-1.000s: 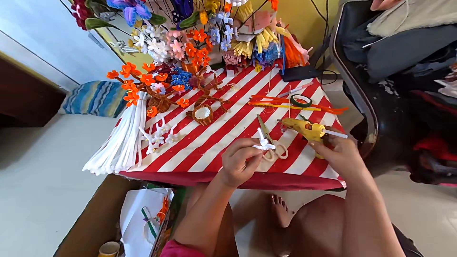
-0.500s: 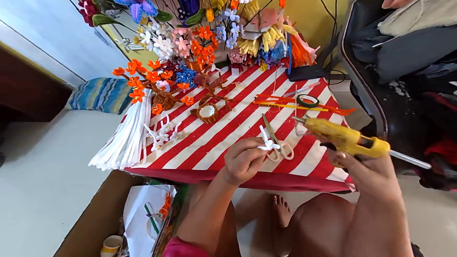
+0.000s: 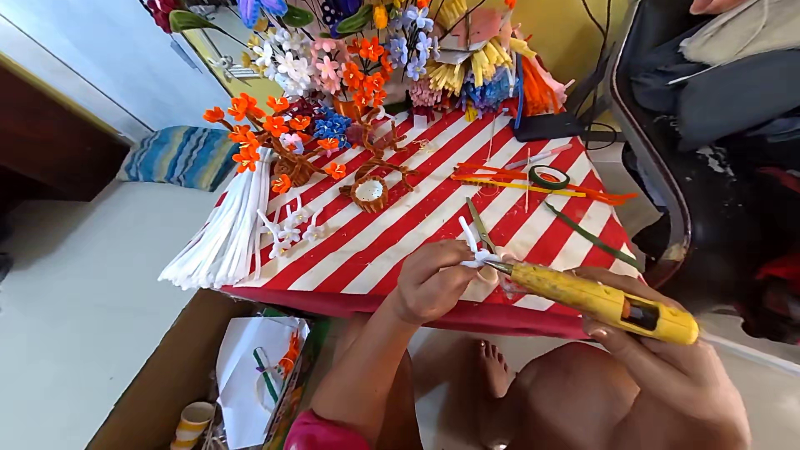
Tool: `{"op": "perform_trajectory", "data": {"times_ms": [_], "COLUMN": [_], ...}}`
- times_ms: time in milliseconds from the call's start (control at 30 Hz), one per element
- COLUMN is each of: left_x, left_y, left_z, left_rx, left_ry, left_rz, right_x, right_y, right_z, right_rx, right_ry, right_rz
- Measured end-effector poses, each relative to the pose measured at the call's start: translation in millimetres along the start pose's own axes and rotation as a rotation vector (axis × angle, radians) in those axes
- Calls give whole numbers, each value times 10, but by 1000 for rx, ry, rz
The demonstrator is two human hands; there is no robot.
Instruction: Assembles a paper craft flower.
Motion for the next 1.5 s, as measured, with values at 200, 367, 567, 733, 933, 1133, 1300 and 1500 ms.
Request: {"op": "perform_trajectory", "data": {"times_ms": [200, 367, 567, 733, 933, 1133, 1300, 1500], "left_x": [-20, -14, -17, -8, -6, -6, -3, -14], "left_y": [12, -1, 5, 6, 10, 6, 12, 12], "left_z": [-37, -39, -49, -51, -66, -69, -87, -88], "left_rx": [-25, -24, -42, -44, -47, -47, -60, -52], "left_ry": [16, 8, 0, 1, 6, 1, 0, -9], "left_rz": [13, 9, 5, 4, 4, 4, 1, 8], "right_x": [15, 14, -7, -19, -22, -22, -27, -16], "right_y": [-22, -28, -13, -9, -12, -15, -13, -18], "right_z": [9, 1, -9, -1, 15, 34, 48, 46], "right_rx": [14, 12, 9, 13, 25, 43, 40, 52], "right_ry": [-17, -21, -6, -16, -24, -42, -40, -37], "right_rz": [12, 6, 13, 10, 17, 13, 6, 14]}}
Point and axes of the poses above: each hand's wrist, its own y-axis towards the middle knuckle, its own x-axis out of the back of the hand, z = x × y, the point moved 9 cm from there along y, towards the middle knuckle, and after that the axes turned 13 degrees about -z, right-handed, at the moved point
